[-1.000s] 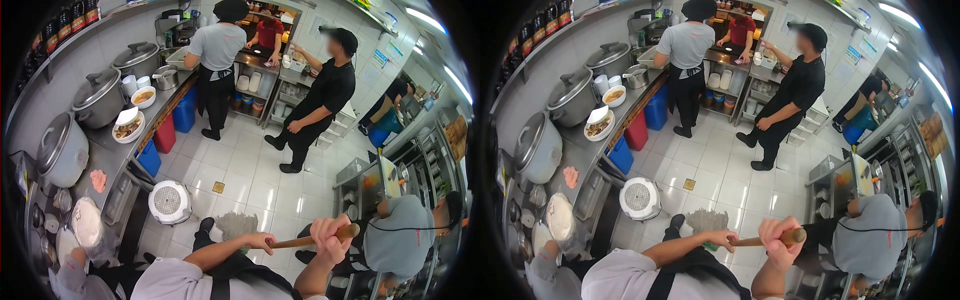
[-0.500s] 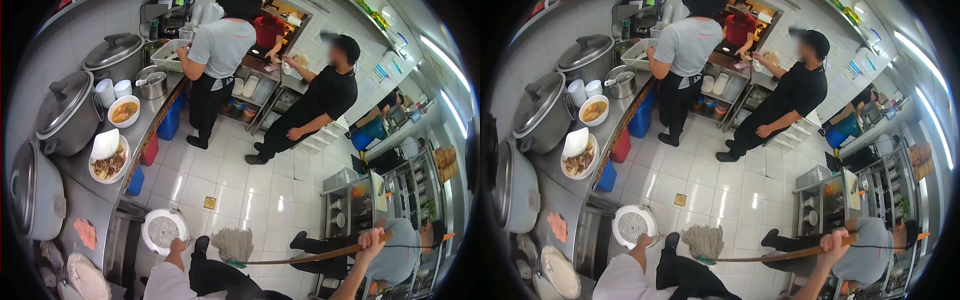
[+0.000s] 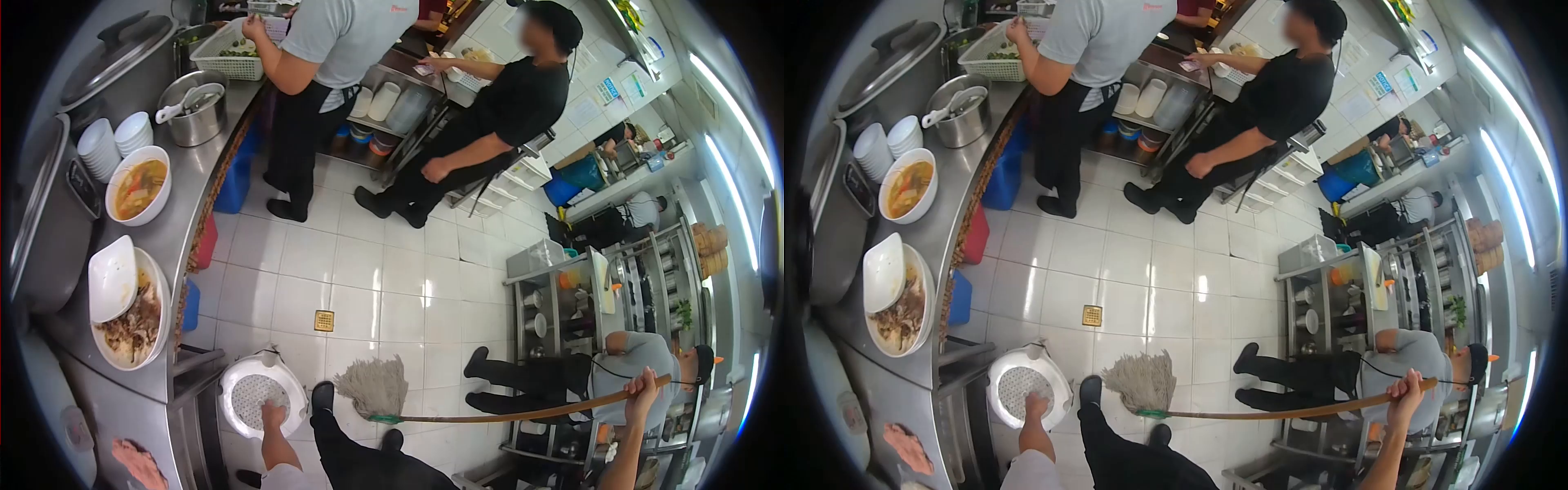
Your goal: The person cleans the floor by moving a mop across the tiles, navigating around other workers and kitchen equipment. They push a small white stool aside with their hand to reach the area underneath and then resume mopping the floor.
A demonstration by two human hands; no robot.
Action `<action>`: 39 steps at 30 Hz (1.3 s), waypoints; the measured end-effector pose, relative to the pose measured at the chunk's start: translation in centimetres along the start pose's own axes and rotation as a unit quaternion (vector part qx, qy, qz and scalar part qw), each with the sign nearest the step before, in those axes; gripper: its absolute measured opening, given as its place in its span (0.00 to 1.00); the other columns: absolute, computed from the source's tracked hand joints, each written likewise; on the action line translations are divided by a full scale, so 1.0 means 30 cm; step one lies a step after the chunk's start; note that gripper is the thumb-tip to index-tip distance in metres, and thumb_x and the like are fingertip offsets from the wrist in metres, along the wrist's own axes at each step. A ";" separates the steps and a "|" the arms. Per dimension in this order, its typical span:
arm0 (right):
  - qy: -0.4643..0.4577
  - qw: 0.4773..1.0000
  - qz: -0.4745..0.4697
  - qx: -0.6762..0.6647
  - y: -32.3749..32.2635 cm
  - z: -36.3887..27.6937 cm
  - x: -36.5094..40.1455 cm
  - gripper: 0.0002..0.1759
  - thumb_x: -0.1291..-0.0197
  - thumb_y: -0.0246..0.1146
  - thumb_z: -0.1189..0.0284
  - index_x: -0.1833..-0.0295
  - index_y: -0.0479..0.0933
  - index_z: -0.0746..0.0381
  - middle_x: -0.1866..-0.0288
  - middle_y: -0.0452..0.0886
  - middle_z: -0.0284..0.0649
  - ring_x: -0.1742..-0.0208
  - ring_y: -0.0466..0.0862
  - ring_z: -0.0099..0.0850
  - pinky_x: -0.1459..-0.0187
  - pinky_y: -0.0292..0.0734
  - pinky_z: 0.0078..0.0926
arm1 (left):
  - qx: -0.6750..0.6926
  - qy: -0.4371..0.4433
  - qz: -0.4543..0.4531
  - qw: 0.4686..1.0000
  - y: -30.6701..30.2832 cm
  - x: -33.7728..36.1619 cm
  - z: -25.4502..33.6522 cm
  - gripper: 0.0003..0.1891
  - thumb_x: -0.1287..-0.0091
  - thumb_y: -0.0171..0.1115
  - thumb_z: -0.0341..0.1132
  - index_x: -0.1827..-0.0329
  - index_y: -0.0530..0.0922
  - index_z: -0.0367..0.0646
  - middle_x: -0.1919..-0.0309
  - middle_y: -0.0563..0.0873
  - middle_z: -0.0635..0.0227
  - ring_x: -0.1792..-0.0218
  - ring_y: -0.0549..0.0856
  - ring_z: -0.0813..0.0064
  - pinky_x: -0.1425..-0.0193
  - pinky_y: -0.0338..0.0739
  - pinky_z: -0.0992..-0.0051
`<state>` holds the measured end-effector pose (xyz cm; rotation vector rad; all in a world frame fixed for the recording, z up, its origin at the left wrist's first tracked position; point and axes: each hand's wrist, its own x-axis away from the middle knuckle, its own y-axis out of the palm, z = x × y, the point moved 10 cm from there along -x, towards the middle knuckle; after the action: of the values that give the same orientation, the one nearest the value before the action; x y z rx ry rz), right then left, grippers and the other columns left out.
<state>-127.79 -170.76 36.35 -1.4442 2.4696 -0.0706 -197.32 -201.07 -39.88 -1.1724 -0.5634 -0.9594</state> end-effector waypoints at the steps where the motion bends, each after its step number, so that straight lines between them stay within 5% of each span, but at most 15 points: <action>1: 0.006 1.000 0.003 0.012 0.002 -0.006 0.002 0.17 0.29 0.63 0.67 0.69 0.64 0.50 0.82 0.58 0.24 0.83 0.63 0.20 0.76 0.68 0.26 | -0.012 -0.004 0.001 1.000 0.007 -0.011 0.006 0.34 0.42 0.69 0.40 0.32 0.73 0.33 0.36 0.79 0.44 0.30 0.75 0.46 0.24 0.68 0.57; 7: 0.026 0.999 0.013 0.037 0.021 0.013 -0.020 0.16 0.30 0.65 0.66 0.68 0.65 0.49 0.81 0.58 0.24 0.82 0.64 0.21 0.74 0.69 0.27 | 0.024 -0.026 0.141 0.989 -0.046 -0.126 -0.055 0.24 0.41 0.67 0.36 0.42 0.74 0.35 0.41 0.80 0.45 0.36 0.77 0.43 0.28 0.71 0.54; 10: 0.023 0.999 0.023 0.031 0.047 0.011 -0.026 0.16 0.30 0.65 0.67 0.69 0.65 0.51 0.82 0.59 0.24 0.83 0.64 0.22 0.76 0.70 0.27 | 0.026 -0.011 0.114 0.993 -0.068 -0.091 -0.027 0.22 0.41 0.66 0.34 0.44 0.74 0.36 0.44 0.81 0.46 0.36 0.77 0.45 0.28 0.72 0.55; 16: 0.008 1.000 0.018 0.018 0.042 0.015 -0.010 0.16 0.29 0.64 0.67 0.68 0.65 0.50 0.82 0.57 0.23 0.84 0.61 0.20 0.77 0.65 0.25 | 0.047 0.024 0.224 0.973 -0.010 -0.116 -0.090 0.20 0.43 0.66 0.32 0.49 0.79 0.33 0.49 0.84 0.41 0.44 0.83 0.45 0.32 0.76 0.55; 22: -0.001 0.995 0.087 -0.044 -0.185 0.044 0.085 0.15 0.25 0.61 0.66 0.67 0.65 0.50 0.82 0.53 0.22 0.84 0.56 0.17 0.79 0.58 0.22 | 0.031 0.085 0.095 0.991 0.065 -0.184 -0.106 0.18 0.53 0.75 0.34 0.61 0.84 0.32 0.64 0.87 0.44 0.58 0.88 0.46 0.47 0.82 0.55; 28: 0.027 0.988 0.142 -0.058 -0.485 0.055 0.175 0.20 0.25 0.61 0.64 0.71 0.62 0.49 0.81 0.52 0.23 0.82 0.56 0.18 0.76 0.59 0.25 | 0.039 0.048 -0.070 0.996 0.070 -0.195 -0.063 0.20 0.50 0.77 0.36 0.56 0.85 0.33 0.60 0.90 0.45 0.54 0.90 0.51 0.47 0.82 0.59; 31: 0.033 0.977 0.204 -0.061 -0.597 0.063 0.231 0.22 0.25 0.61 0.62 0.72 0.61 0.50 0.82 0.51 0.23 0.82 0.56 0.19 0.77 0.59 0.25 | 0.023 0.081 -0.066 0.994 0.050 -0.188 0.000 0.21 0.48 0.78 0.37 0.55 0.86 0.33 0.55 0.90 0.44 0.48 0.90 0.51 0.43 0.82 0.60; 32: 0.029 0.973 0.221 -0.060 -0.625 0.062 0.252 0.23 0.25 0.60 0.62 0.74 0.59 0.49 0.82 0.51 0.23 0.83 0.56 0.19 0.78 0.60 0.25 | -0.054 0.078 -0.089 0.991 0.063 -0.186 0.013 0.32 0.47 0.78 0.38 0.40 0.81 0.32 0.48 0.89 0.43 0.43 0.88 0.49 0.38 0.81 0.61; 35: 0.040 0.963 0.255 -0.080 -0.681 0.063 0.327 0.24 0.24 0.59 0.61 0.75 0.59 0.50 0.84 0.52 0.24 0.84 0.56 0.19 0.78 0.60 0.25 | -0.124 0.079 -0.056 0.988 0.055 -0.180 0.062 0.49 0.47 0.78 0.41 0.22 0.63 0.33 0.40 0.85 0.42 0.38 0.85 0.49 0.32 0.78 0.61; 39: 0.056 0.960 0.263 -0.078 -0.924 0.084 0.414 0.25 0.22 0.57 0.62 0.76 0.58 0.50 0.83 0.53 0.24 0.83 0.55 0.19 0.79 0.57 0.26 | -0.110 0.071 -0.051 0.990 0.078 -0.177 0.106 0.61 0.46 0.77 0.47 0.15 0.44 0.41 0.36 0.83 0.44 0.35 0.82 0.49 0.29 0.75 0.60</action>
<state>-109.36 -195.05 36.30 -0.8040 2.9229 0.1580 -197.67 -196.15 -44.27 -1.2673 -0.4137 -1.2055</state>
